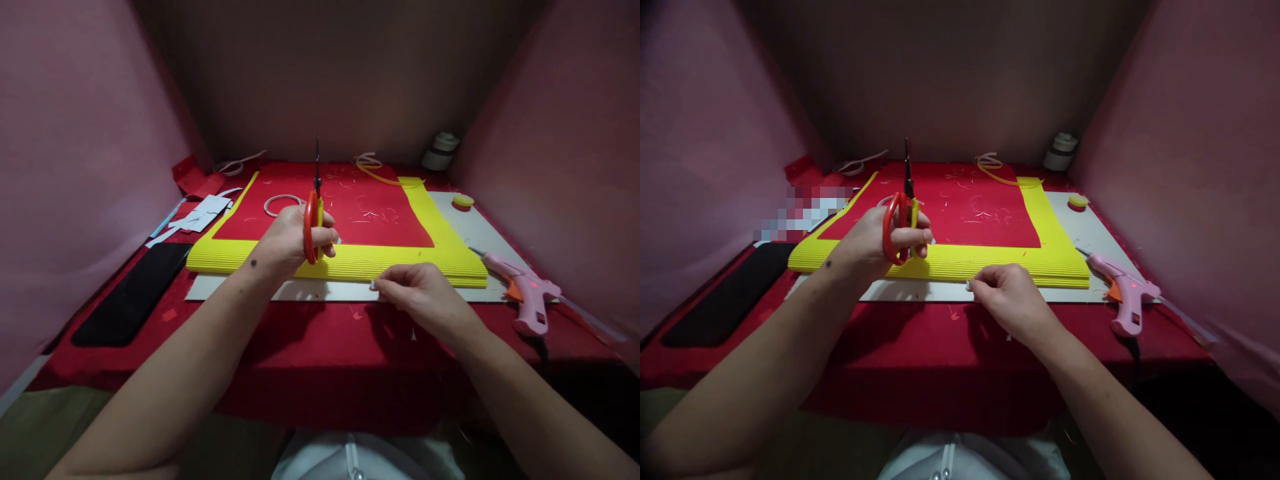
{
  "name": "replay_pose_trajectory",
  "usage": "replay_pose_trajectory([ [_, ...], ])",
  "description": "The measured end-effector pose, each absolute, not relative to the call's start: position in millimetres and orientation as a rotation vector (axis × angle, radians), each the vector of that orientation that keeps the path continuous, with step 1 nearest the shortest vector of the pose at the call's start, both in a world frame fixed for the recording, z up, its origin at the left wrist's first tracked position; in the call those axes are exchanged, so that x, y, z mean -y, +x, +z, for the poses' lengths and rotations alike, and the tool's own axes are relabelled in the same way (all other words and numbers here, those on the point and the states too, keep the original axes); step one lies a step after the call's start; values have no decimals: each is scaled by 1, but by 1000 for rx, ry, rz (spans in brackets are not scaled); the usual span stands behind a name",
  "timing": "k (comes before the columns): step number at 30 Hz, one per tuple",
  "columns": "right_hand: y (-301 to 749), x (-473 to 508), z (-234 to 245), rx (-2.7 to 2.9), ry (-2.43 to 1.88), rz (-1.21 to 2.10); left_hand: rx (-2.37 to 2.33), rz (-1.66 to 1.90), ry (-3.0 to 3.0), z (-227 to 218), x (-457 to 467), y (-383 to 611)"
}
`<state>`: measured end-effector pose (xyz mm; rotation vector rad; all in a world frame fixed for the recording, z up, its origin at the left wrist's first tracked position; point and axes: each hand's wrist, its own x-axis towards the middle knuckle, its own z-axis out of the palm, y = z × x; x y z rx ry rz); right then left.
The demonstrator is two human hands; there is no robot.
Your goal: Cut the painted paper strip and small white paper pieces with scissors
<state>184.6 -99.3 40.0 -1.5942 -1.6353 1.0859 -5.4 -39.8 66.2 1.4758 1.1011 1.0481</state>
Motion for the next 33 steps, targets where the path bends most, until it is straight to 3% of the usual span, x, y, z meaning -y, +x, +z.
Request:
replay_pose_trajectory([
  [3, 186, 111, 34, 1704, -1647, 923, -1077, 1035, 1487, 63, 40, -4],
  [10, 182, 126, 23, 1720, -1671, 901, -1083, 1000, 1592, 61, 38, -4],
  [24, 152, 110, 24, 2165, -2087, 45, -1162, 954, 1534, 61, 39, 0],
  [33, 155, 106, 32, 2431, -2070, -17, -1166, 931, 1504, 60, 41, 2],
])
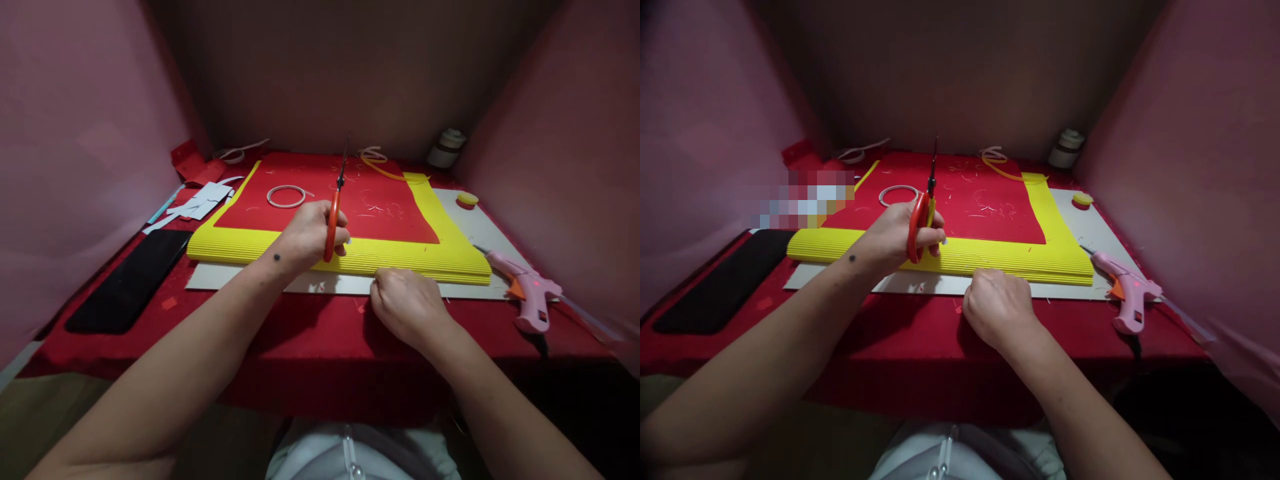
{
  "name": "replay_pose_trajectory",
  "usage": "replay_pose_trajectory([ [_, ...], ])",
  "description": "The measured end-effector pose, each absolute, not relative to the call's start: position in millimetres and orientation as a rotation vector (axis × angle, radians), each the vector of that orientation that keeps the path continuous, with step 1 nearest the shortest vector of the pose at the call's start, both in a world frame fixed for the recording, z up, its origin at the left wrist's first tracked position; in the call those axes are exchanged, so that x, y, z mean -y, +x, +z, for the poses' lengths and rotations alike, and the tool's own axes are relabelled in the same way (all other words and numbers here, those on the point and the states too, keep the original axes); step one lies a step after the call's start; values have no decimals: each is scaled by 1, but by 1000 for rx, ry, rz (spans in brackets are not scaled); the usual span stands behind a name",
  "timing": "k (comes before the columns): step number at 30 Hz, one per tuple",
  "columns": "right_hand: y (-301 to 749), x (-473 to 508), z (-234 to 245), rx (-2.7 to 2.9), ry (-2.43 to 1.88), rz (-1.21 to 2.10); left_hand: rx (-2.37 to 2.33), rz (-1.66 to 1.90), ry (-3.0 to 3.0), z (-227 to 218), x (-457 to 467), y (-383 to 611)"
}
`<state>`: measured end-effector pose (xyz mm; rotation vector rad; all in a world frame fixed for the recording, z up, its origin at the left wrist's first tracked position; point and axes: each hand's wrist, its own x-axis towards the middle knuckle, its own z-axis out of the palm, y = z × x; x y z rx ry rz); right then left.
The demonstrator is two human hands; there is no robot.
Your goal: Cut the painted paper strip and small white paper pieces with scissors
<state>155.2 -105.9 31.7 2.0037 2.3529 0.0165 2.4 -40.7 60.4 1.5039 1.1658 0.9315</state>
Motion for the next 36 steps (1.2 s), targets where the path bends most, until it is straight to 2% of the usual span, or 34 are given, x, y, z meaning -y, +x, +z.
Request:
replay_pose_trajectory([
  [12, 166, 102, 31, -2375, 2000, -60, -1221, 878, 1547, 61, 40, 3],
  [18, 175, 101, 35, -2481, 2039, -312, -1223, 871, 1550, 62, 40, 3],
  [22, 180, 102, 36, -2641, 2263, -543, -1182, 905, 1500, 64, 44, 4],
  [25, 179, 102, 36, -2818, 2423, -926, -1098, 920, 1512, 64, 47, 4],
  [29, 168, 97, 39, -2664, 2415, -1831, -1018, 935, 1522, 63, 50, 5],
  [31, 162, 93, 41, -2535, 2349, -2164, -1003, 941, 1514, 63, 51, 5],
  [33, 157, 89, 41, -2486, 2262, -2351, -1006, 937, 1524, 63, 51, 5],
  [36, 154, 85, 40, -2500, 2187, -2418, -1008, 917, 1554, 64, 52, 5],
])
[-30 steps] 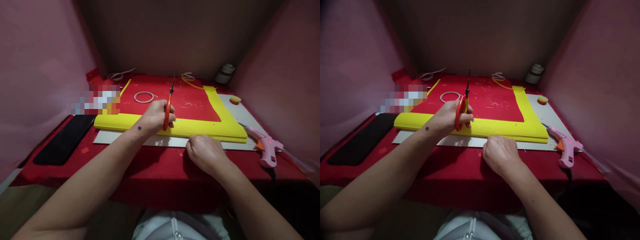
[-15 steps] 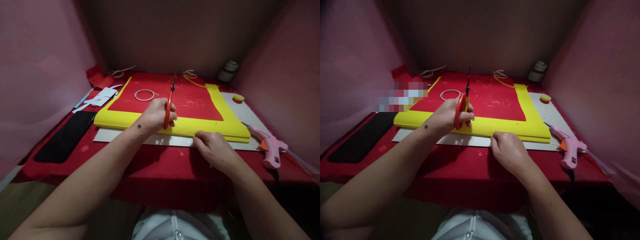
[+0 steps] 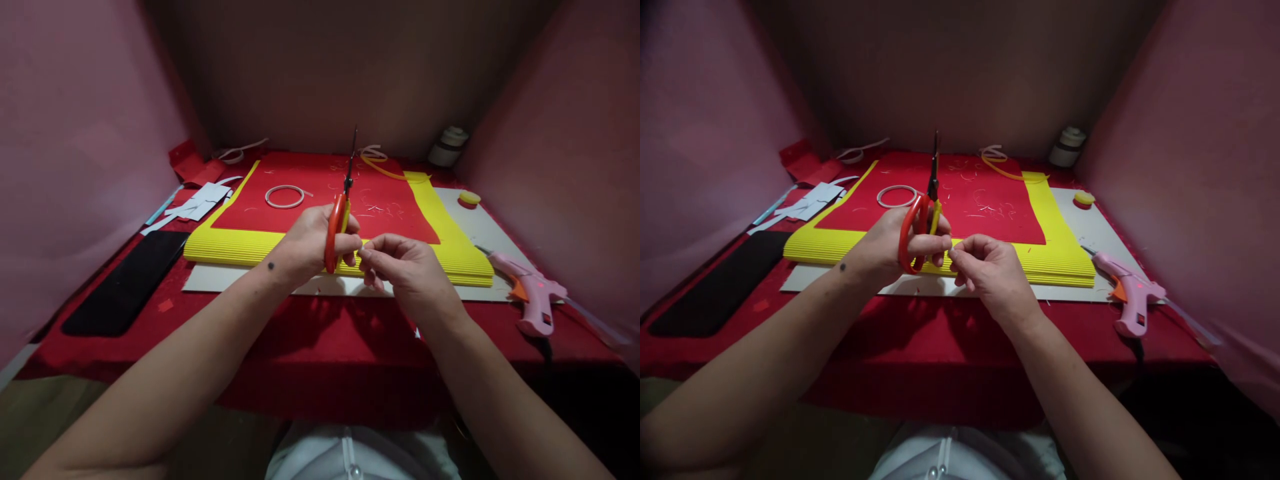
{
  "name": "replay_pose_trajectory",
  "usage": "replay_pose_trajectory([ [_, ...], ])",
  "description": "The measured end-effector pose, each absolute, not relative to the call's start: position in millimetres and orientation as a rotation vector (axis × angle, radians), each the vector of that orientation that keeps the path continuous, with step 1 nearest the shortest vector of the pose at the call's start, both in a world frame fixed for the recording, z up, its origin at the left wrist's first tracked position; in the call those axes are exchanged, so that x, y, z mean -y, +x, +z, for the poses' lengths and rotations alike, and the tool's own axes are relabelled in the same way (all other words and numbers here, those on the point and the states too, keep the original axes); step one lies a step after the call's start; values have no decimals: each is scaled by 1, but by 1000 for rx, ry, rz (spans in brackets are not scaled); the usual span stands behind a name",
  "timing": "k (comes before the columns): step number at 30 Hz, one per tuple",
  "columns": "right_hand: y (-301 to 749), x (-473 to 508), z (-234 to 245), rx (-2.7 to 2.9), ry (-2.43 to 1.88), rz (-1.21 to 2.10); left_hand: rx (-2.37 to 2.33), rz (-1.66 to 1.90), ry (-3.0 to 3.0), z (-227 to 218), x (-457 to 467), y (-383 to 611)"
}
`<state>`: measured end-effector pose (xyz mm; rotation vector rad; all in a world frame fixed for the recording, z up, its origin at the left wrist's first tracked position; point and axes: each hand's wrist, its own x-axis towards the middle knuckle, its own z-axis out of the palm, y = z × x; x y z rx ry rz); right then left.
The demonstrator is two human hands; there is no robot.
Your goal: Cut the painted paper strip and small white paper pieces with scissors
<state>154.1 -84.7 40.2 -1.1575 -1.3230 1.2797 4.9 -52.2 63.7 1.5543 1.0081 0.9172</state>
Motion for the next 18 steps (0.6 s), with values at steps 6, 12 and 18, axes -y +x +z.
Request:
replay_pose_trajectory([
  [6, 153, 89, 37, 1537, -1326, 792, -1109, 935, 1510, 73, 55, 5],
  [12, 147, 91, 29, 1839, -1364, -57, -1085, 804, 1512, 72, 55, 4],
  [18, 146, 91, 26, 1945, -1354, -209, -1062, 789, 1551, 72, 53, 4],
])
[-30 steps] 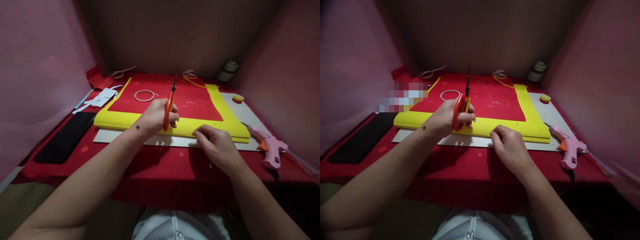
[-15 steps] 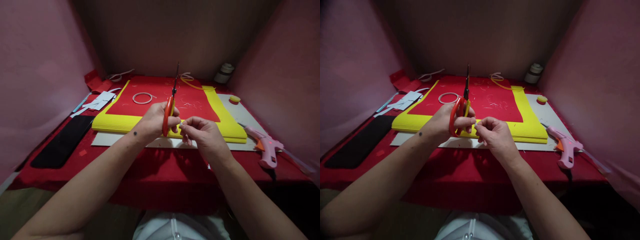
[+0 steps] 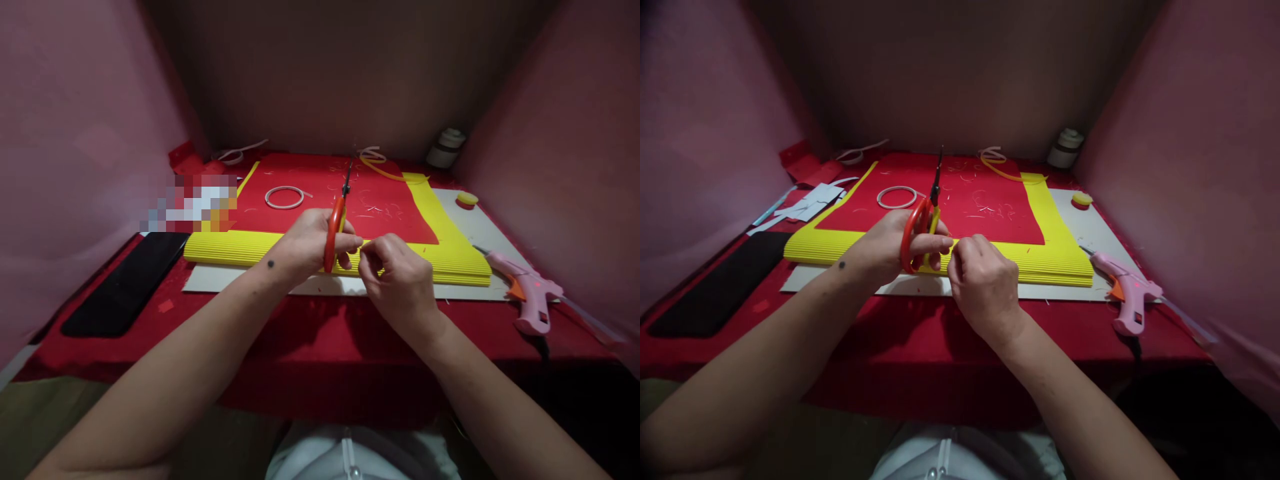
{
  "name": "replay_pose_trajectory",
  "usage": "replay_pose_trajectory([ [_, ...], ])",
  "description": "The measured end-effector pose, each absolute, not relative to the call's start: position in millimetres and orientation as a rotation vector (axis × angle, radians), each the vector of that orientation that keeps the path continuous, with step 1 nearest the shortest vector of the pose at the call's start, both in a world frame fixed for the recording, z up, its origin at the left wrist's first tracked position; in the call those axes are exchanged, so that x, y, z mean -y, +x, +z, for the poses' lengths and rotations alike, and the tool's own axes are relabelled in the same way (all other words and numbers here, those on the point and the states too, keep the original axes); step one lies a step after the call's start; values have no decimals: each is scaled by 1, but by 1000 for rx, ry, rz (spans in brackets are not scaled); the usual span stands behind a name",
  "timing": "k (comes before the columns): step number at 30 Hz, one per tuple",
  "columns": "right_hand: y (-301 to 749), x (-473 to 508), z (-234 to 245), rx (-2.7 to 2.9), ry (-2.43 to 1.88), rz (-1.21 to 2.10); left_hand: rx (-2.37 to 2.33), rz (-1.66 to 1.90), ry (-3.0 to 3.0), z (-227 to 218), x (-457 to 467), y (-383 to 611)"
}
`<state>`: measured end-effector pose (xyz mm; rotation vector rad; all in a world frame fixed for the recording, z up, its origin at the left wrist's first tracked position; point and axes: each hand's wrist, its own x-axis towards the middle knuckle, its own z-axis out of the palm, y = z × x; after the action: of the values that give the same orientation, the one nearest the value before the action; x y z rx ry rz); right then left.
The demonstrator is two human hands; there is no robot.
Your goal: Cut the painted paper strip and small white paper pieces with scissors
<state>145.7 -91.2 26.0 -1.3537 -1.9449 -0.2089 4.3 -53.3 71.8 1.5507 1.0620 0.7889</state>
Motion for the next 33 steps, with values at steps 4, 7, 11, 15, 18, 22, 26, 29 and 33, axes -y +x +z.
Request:
replay_pose_trajectory([
  [4, 148, 92, 30, 1869, -1331, 76, -1098, 829, 1548, 75, 55, 4],
  [7, 151, 91, 33, 1789, -1327, 352, -1097, 850, 1532, 74, 55, 4],
  [11, 153, 89, 35, 1754, -1333, 384, -1126, 847, 1534, 73, 53, 4],
  [15, 153, 87, 38, 1678, -1338, 609, -1126, 822, 1565, 75, 55, 5],
  [18, 155, 86, 42, 1601, -1338, 800, -1137, 813, 1587, 77, 57, 6],
  [22, 159, 83, 46, 1537, -1341, 880, -1107, 871, 1596, 77, 58, 7],
  [26, 159, 82, 44, 1611, -1341, 681, -1105, 843, 1579, 75, 57, 7],
  [29, 157, 83, 41, 1675, -1332, 547, -1074, 823, 1575, 74, 56, 6],
  [33, 154, 86, 37, 1752, -1342, 384, -1067, 826, 1591, 74, 57, 6],
])
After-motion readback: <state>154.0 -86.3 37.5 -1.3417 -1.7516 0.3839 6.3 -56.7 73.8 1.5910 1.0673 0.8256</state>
